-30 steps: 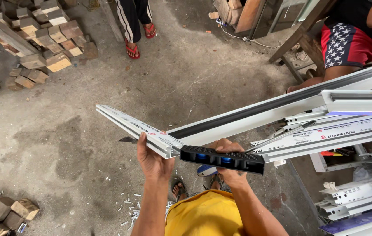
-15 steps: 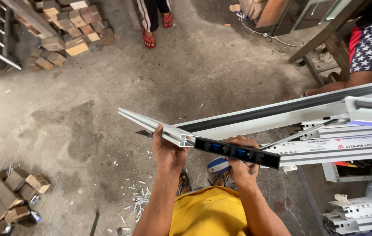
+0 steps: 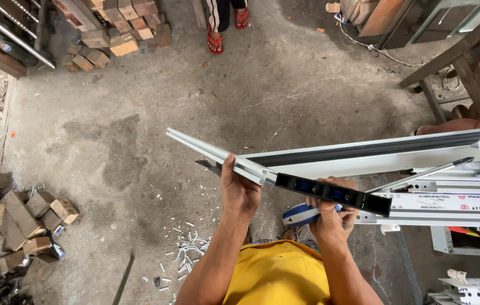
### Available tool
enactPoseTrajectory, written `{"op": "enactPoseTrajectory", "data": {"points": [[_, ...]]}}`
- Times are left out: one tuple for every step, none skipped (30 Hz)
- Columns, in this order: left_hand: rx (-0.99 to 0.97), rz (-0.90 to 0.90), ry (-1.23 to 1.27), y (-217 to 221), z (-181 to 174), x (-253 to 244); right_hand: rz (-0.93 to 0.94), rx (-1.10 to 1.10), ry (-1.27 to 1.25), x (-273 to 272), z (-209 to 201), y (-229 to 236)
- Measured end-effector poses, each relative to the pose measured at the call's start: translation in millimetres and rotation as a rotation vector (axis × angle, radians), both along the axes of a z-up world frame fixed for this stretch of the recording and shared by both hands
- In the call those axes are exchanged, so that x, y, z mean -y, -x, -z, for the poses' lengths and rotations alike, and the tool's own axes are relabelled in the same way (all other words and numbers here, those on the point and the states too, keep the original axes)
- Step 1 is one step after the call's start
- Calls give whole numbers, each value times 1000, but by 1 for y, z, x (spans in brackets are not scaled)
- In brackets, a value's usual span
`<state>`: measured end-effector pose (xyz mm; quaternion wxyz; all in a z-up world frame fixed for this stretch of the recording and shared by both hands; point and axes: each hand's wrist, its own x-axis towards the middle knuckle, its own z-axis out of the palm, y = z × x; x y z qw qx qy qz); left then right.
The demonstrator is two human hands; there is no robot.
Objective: The person assembles aluminum window profiles by inserting black rubber seals and metal corner brackets into the profile channels. They use a screwdriver to secure the brackets and a marker to label the profile. The work is performed on a metal rack in a workshop environment.
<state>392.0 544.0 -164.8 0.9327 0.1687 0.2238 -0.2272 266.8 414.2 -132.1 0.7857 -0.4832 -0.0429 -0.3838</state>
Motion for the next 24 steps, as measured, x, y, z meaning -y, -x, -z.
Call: {"op": "enactPoseTrajectory", "data": {"points": [[-14,-14,-7,0,2,2,-10,7,2,0,-1,0],[3,3,-18,0,4,4,-19,14,3,1,-2,-1],[22,17,-31,-2,4,5,-31,24,4,1,-3,-4],[41,31,-43,-3,4,6,-23,13,7,2,-4,-5],[12,34,-49,-4,5,6,-15,4,11,4,-4,-7],[-17,36,-55,-4,6,7,-7,-5,15,5,-3,-8],[-47,39,-58,-5,5,9,-10,0,13,7,-3,-9],[-44,50,-57,-6,4,11,-13,4,12,9,-3,-10],[-42,62,-57,-6,3,11,-15,8,10,10,-2,-11],[-40,74,-57,-7,2,11,-7,-5,4,10,-1,-12],[-46,69,-66,-7,1,10,5,-21,-7,9,-1,-12],[-52,63,-75,-7,0,10,17,-36,-18,9,0,-12],[-58,61,-84,-7,0,10,36,-43,7,9,0,-12],[-65,58,-97,-7,-1,9,54,-50,32,9,1,-12],[-70,57,-109,-6,-2,10,75,-56,57,9,1,-11],[-76,56,-121,-5,-2,9,70,-47,96,10,0,-11],[-76,61,-125,-5,-3,10,64,-35,137,12,0,-13],[-76,66,-128,-5,-3,10,57,-22,178,12,0,-13],[-77,69,-132,-4,-4,10,65,-26,176,12,1,-13],[-66,66,-130,-4,-3,10,74,-30,175,12,2,-14],[-57,65,-131,-3,-2,9,84,-35,172,11,5,-12],[-47,64,-131,-2,-1,8,99,-49,189,11,7,-11],[-50,59,-135,-2,0,7,112,-62,208,10,10,-11],[-54,54,-139,-2,1,6,125,-75,226,10,12,-10]]}}
